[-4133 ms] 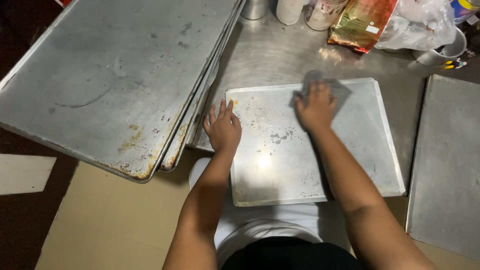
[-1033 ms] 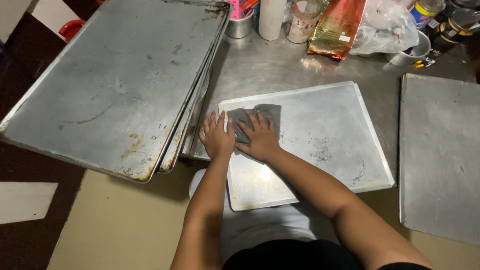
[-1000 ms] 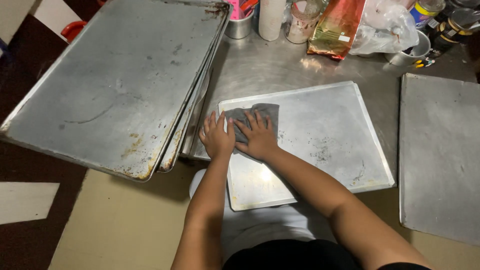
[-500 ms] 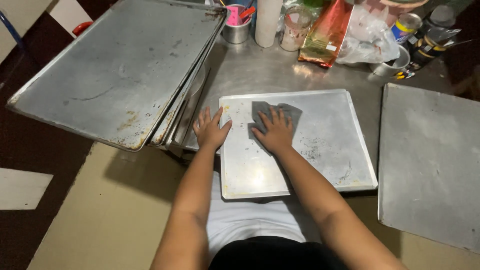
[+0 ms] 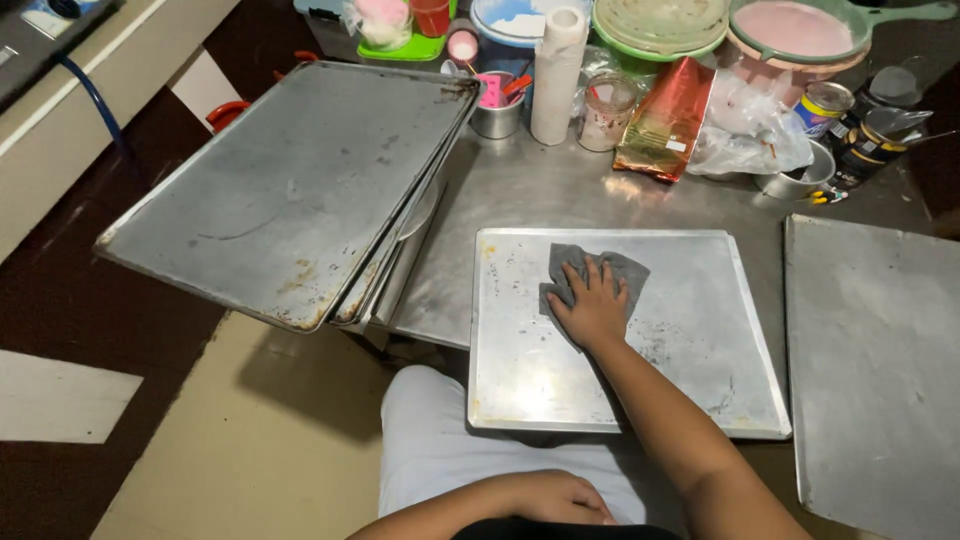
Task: Wiping down metal baking trays with a cleaning cloth in a bakery kitchen.
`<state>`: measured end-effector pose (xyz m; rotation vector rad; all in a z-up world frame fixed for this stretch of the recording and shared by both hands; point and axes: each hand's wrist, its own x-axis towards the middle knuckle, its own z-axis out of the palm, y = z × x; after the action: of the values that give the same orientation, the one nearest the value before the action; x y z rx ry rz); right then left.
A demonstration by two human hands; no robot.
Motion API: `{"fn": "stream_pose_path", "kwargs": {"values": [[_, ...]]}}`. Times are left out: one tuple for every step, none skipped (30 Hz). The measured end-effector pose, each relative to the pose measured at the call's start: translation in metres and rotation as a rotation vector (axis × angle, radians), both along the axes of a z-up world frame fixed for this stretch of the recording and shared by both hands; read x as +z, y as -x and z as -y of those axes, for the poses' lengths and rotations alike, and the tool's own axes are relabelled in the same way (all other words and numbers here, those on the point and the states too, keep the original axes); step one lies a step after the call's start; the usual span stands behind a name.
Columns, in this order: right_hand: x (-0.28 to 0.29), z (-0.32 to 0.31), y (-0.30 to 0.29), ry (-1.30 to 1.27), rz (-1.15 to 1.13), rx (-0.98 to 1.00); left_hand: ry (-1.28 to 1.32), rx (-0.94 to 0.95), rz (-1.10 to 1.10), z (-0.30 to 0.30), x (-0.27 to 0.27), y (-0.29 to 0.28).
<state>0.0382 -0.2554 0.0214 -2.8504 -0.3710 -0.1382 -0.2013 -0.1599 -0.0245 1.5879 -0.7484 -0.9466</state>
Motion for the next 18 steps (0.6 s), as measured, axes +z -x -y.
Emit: {"fn": "stream_pose_path", "kwargs": {"values": [[-0.001,0.0,0.001,0.006,-0.01,-0.008,-0.231,-0.028,0.182,0.001,0.012,-0.003],[-0.001,0.0,-0.005,0.011,-0.011,-0.007,-0.227,-0.026,0.181,0.007,0.012,-0.011],[-0.005,0.001,-0.003,0.008,0.02,0.004,-0.378,-0.128,0.274,0.014,0.01,-0.011],[-0.009,0.003,-0.002,0.004,0.05,0.015,-0.528,-0.23,0.368,0.022,0.008,-0.011],[-0.009,0.003,0.002,0.009,0.042,0.018,-0.523,-0.229,0.36,0.026,-0.01,-0.01],[-0.008,0.004,0.005,0.023,0.027,0.013,-0.367,-0.229,0.311,0.031,-0.027,-0.007],[-0.002,0.001,0.001,0.03,0.028,0.007,-0.221,-0.228,0.277,0.032,-0.043,-0.014],[-0.002,0.0,-0.003,0.027,0.035,0.008,-0.225,-0.227,0.284,0.03,-0.027,-0.017],[-0.004,0.001,-0.003,0.035,0.028,0.008,-0.197,-0.187,0.232,0.029,-0.011,-0.016],[-0.005,0.002,-0.003,0.043,0.02,0.008,-0.168,-0.148,0.18,0.028,0.005,-0.014],[-0.004,0.001,-0.003,0.042,0.023,0.006,-0.17,-0.15,0.183,0.028,0.005,-0.017],[-0.004,0.001,-0.003,0.037,0.009,-0.001,-0.037,-0.087,-0.094,0.028,0.004,-0.019],[-0.004,0.0,-0.001,0.032,-0.007,-0.008,0.096,-0.021,-0.372,0.027,0.003,-0.02],[-0.004,0.0,-0.003,0.03,-0.006,-0.009,0.094,-0.022,-0.371,0.028,0.005,-0.02],[-0.005,0.001,-0.003,0.033,0.006,-0.003,0.156,-0.016,-0.419,0.03,0.006,-0.018],[-0.006,0.001,-0.003,0.035,0.018,0.003,0.219,-0.01,-0.467,0.031,0.008,-0.016],[-0.006,0.001,-0.002,0.036,0.022,0.005,0.22,-0.01,-0.463,0.036,-0.008,-0.012],[-0.006,0.0,-0.002,0.031,0.021,0.004,0.271,-0.051,-0.335,0.04,-0.024,-0.008]]}}
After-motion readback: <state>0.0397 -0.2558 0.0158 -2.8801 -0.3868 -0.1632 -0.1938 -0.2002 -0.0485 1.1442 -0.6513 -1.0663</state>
